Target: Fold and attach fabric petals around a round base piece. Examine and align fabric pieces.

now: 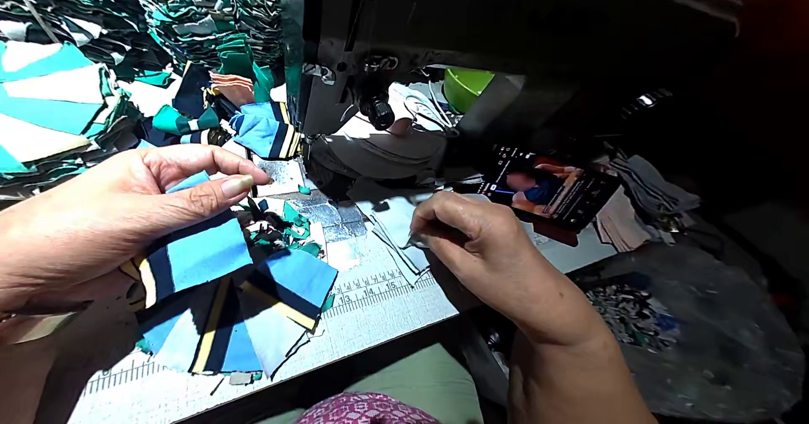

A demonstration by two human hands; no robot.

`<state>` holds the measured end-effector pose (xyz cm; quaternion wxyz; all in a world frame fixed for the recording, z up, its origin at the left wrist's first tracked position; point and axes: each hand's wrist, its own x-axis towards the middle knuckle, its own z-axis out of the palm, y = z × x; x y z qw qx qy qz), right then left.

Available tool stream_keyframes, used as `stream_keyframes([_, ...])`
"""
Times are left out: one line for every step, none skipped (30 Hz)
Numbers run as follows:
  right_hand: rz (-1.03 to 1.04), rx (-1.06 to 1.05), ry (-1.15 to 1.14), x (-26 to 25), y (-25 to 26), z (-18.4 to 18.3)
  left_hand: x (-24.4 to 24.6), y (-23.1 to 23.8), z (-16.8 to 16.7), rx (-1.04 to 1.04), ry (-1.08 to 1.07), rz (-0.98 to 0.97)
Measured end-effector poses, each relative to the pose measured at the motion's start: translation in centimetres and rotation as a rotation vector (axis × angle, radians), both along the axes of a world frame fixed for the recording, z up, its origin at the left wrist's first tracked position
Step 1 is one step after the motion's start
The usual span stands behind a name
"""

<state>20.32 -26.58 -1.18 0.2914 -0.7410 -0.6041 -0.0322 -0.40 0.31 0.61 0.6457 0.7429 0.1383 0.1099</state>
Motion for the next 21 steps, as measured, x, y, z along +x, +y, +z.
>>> stream_keyframes([0.002, 0.008, 0.001, 0.2, -0.1, -0.3, -0.1, 0.4, -0.3, 0.018, -0.022, -0.038])
stream_keyframes([0.005, 0.015, 0.005, 0.4, -0.2, -0.6, -0.1, 0.6, -0.5, 0.038, -0.034, -0.067])
stream_keyframes([0.009, 0.02, 0.013, 0.6, -0.3, -0.8, -0.1, 0.8, -0.6, 0.047, -0.041, -0.088])
stream_keyframes([0.013, 0.026, 0.026, 0.7, -0.3, -0.9, -0.1, 0.9, -0.7, 0.043, -0.053, -0.11])
stream_keyframes([0.011, 0.031, 0.037, 0.7, -0.4, -1.1, -0.1, 0.9, -0.8, 0.028, -0.064, -0.124])
stream_keyframes([0.002, 0.036, 0.04, 0.7, -0.4, -1.1, -0.1, 1.0, -0.9, 0.026, -0.071, -0.135])
stream_keyframes([-0.008, 0.042, 0.04, 0.6, -0.4, -1.2, 0.0, 1.0, -0.9, 0.038, -0.075, -0.136])
stream_keyframes([-0.016, 0.05, 0.035, 0.5, -0.3, -1.1, -0.1, 0.9, -0.9, 0.04, -0.072, -0.13])
stream_keyframes([-0.022, 0.058, 0.031, 0.5, -0.3, -1.0, -0.1, 0.8, -0.7, 0.036, -0.061, -0.118])
stream_keyframes([-0.026, 0.069, 0.03, 0.5, -0.2, -0.8, -0.1, 0.7, -0.6, 0.025, -0.049, -0.108])
stream_keyframes([-0.031, 0.083, 0.03, 0.6, -0.1, -0.6, -0.1, 0.6, -0.5, 0.012, -0.037, -0.1])
stream_keyframes([-0.042, 0.103, 0.026, 0.8, 0.0, -0.5, -0.1, 0.5, -0.4, 0.0, -0.022, -0.086])
stream_keyframes([-0.056, 0.126, 0.023, 0.9, 0.2, -0.3, -0.1, 0.4, -0.3, -0.003, -0.007, -0.074])
stream_keyframes([-0.068, 0.145, 0.024, 0.9, 0.4, -0.1, -0.1, 0.3, -0.3, -0.007, 0.001, -0.07])
stream_keyframes([-0.077, 0.169, 0.025, 0.9, 0.7, 0.3, -0.1, 0.3, -0.3, -0.007, 0.005, -0.072])
stream_keyframes([-0.082, 0.196, 0.029, 0.9, 1.1, 0.6, -0.1, 0.3, -0.3, -0.006, 0.007, -0.076])
stream_keyframes([-0.08, 0.235, 0.036, 0.7, 1.5, 1.0, -0.1, 0.2, -0.2, -0.013, 0.007, -0.077])
stream_keyframes([-0.067, 0.282, 0.049, 0.5, 2.0, 1.3, -0.1, 0.1, -0.2, -0.03, 0.006, -0.075])
stream_keyframes([-0.047, 0.341, 0.067, 0.3, 2.7, 1.6, -0.1, 0.0, -0.1, -0.05, 0.009, -0.075])
stream_keyframes([-0.026, 0.392, 0.09, -0.2, 3.4, 1.8, -0.1, -0.1, 0.0, -0.059, 0.014, -0.072])
stream_keyframes([-0.005, 0.43, 0.111, -0.8, 4.0, 2.1, -0.2, -0.1, 0.0, -0.062, 0.013, -0.085])
